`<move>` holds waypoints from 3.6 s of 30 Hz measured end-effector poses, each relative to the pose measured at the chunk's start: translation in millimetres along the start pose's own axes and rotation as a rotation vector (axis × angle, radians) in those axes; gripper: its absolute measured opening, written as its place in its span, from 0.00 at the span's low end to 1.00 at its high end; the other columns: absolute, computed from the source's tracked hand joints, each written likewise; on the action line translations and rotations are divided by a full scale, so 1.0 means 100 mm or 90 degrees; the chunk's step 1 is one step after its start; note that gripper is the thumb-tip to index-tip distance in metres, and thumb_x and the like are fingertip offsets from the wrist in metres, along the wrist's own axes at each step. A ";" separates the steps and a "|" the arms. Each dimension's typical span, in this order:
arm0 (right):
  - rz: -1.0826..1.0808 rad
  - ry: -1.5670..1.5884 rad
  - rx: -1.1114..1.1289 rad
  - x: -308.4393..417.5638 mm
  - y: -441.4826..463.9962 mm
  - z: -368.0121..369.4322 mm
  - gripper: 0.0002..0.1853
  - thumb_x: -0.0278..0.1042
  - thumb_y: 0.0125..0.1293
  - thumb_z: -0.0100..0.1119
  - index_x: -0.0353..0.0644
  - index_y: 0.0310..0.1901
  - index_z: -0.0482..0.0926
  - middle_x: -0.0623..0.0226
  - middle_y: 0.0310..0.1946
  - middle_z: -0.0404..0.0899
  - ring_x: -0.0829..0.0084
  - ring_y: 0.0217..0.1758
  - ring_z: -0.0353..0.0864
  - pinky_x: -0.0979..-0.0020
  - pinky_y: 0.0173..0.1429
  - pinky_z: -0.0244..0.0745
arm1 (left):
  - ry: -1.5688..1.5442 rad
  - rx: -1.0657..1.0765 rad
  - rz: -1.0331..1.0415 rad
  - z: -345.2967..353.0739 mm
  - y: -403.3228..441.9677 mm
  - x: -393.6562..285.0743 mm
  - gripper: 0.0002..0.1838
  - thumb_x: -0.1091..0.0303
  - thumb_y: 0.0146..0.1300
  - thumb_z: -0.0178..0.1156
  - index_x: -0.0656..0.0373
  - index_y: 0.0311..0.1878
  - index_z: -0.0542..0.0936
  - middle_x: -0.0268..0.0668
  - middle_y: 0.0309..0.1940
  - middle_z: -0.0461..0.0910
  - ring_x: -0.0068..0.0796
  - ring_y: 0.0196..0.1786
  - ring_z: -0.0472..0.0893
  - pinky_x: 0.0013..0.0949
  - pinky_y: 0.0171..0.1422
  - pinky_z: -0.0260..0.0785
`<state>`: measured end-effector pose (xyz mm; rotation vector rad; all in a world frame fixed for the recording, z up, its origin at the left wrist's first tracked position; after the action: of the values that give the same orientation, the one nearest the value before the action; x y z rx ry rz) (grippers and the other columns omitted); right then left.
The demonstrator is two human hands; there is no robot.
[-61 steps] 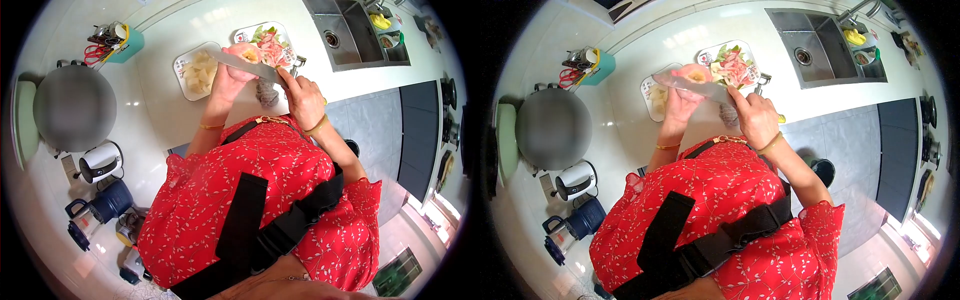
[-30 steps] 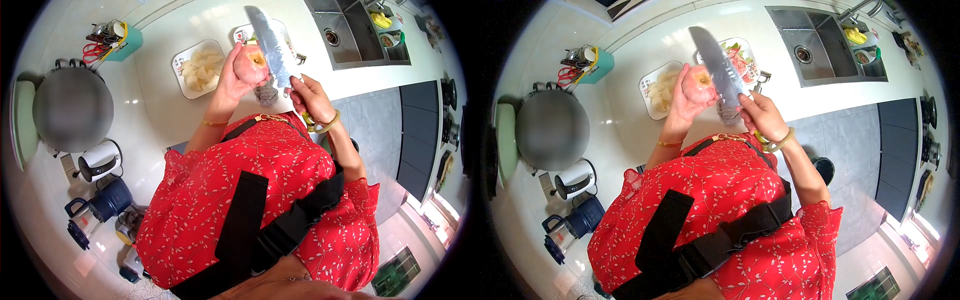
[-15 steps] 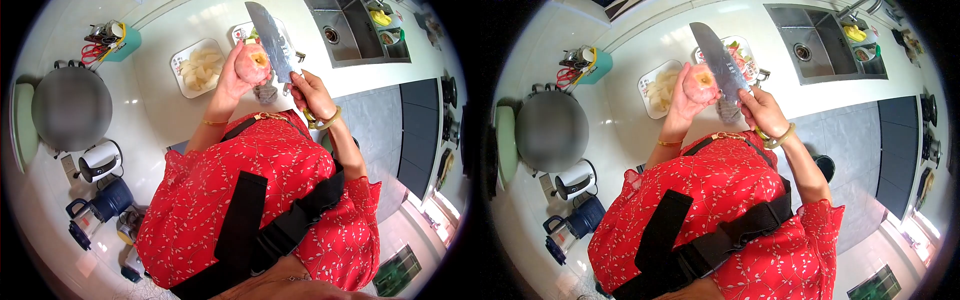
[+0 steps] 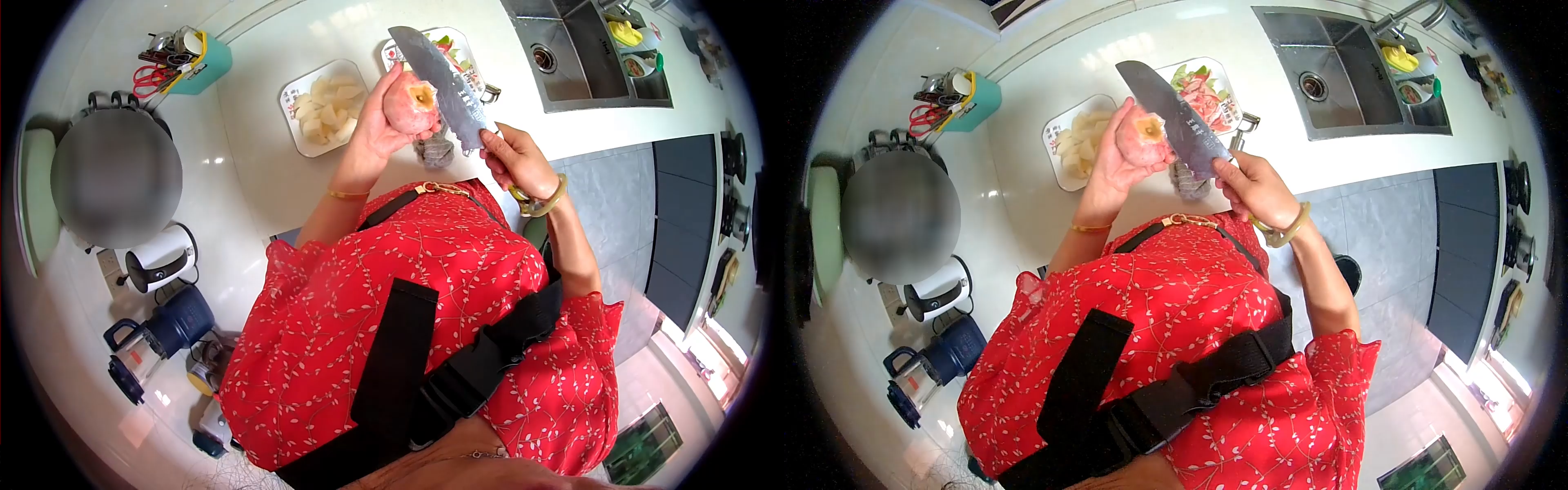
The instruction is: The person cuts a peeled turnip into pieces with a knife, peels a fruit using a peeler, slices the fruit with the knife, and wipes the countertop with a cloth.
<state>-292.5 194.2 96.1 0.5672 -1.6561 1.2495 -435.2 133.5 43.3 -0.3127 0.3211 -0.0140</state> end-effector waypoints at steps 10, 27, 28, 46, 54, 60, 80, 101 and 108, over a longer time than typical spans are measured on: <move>-0.056 -0.176 -0.115 0.13 0.05 -0.06 0.17 0.43 0.66 0.46 0.36 0.30 0.71 0.70 0.16 0.68 0.81 0.15 0.65 0.77 0.20 0.63 | 0.271 -0.105 0.147 0.31 -0.20 -0.01 0.28 0.40 0.60 0.44 0.57 0.48 0.72 0.43 0.32 0.78 0.42 0.29 0.78 0.35 0.26 0.70; -0.076 -0.260 -0.169 0.25 0.15 -0.08 0.15 0.40 0.64 0.50 0.32 0.36 0.73 0.54 0.21 0.75 0.63 0.23 0.74 0.66 0.32 0.68 | 0.136 0.050 -0.012 0.00 0.14 0.11 0.28 0.42 0.61 0.44 0.60 0.45 0.72 0.44 0.31 0.78 0.41 0.28 0.79 0.33 0.25 0.70; -0.097 -0.260 -0.176 0.28 0.13 -0.09 0.15 0.40 0.64 0.50 0.32 0.36 0.73 0.54 0.21 0.75 0.63 0.23 0.74 0.66 0.32 0.68 | 0.149 0.058 -0.011 0.04 0.13 0.12 0.28 0.42 0.61 0.43 0.61 0.45 0.72 0.43 0.31 0.78 0.41 0.27 0.79 0.33 0.25 0.70; -0.438 -0.295 -0.418 0.48 0.03 -0.05 0.06 0.29 0.60 0.55 0.37 0.37 0.72 0.57 0.20 0.73 0.61 0.21 0.74 0.70 0.26 0.68 | 0.090 0.026 0.166 0.03 0.26 -0.03 0.28 0.42 0.64 0.37 0.56 0.52 0.69 0.40 0.40 0.76 0.36 0.39 0.78 0.36 0.34 0.71; -0.582 -0.639 -0.378 0.56 -0.13 0.19 0.14 0.29 0.47 0.61 0.46 0.37 0.73 0.67 0.26 0.70 0.64 0.24 0.73 0.68 0.27 0.68 | 0.090 0.000 0.278 0.09 0.16 -0.10 0.32 0.39 0.64 0.36 0.59 0.55 0.66 0.41 0.49 0.71 0.35 0.51 0.72 0.41 0.55 0.66; -0.585 -0.735 -0.409 0.60 -0.13 0.18 0.14 0.29 0.45 0.62 0.47 0.37 0.72 0.67 0.25 0.69 0.65 0.24 0.72 0.68 0.27 0.68 | 0.120 0.105 0.275 0.16 0.16 -0.12 0.34 0.38 0.63 0.35 0.61 0.52 0.69 0.43 0.44 0.74 0.34 0.47 0.74 0.38 0.51 0.67; -0.492 -0.576 -0.334 0.44 0.16 0.11 0.28 0.20 0.52 0.51 0.49 0.58 0.67 0.55 0.27 0.74 0.54 0.26 0.76 0.61 0.29 0.72 | 0.201 -0.009 0.389 0.12 0.18 0.00 0.26 0.48 0.67 0.38 0.61 0.53 0.68 0.40 0.46 0.73 0.31 0.49 0.75 0.36 0.51 0.69; -0.091 -0.188 -0.354 -0.59 1.32 -0.71 0.18 0.29 0.55 0.49 0.29 0.47 0.66 0.61 0.19 0.75 0.73 0.15 0.72 0.72 0.20 0.67 | 0.159 0.053 0.272 -0.11 0.19 -0.01 0.35 0.44 0.59 0.51 0.61 0.60 0.60 0.47 0.54 0.67 0.47 0.55 0.71 0.37 0.55 0.68; -0.109 0.051 -0.221 -0.50 1.35 -0.62 0.10 0.28 0.62 0.47 0.32 0.43 0.69 0.63 0.22 0.75 0.80 0.13 0.67 0.77 0.16 0.64 | -0.192 0.041 0.162 -0.17 0.22 -0.05 0.39 0.41 0.49 0.60 0.60 0.56 0.64 0.44 0.50 0.68 0.44 0.56 0.68 0.33 0.46 0.72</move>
<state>-353.4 292.4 -10.0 0.4276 -1.6708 0.8274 -446.5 149.3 23.0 -0.2046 0.0584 0.2705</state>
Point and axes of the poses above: each hand's wrist, its own y-axis towards the middle knuckle, its own z-axis out of the palm, x = y × z, the point moved 7 cm from there along y, towards the middle knuckle
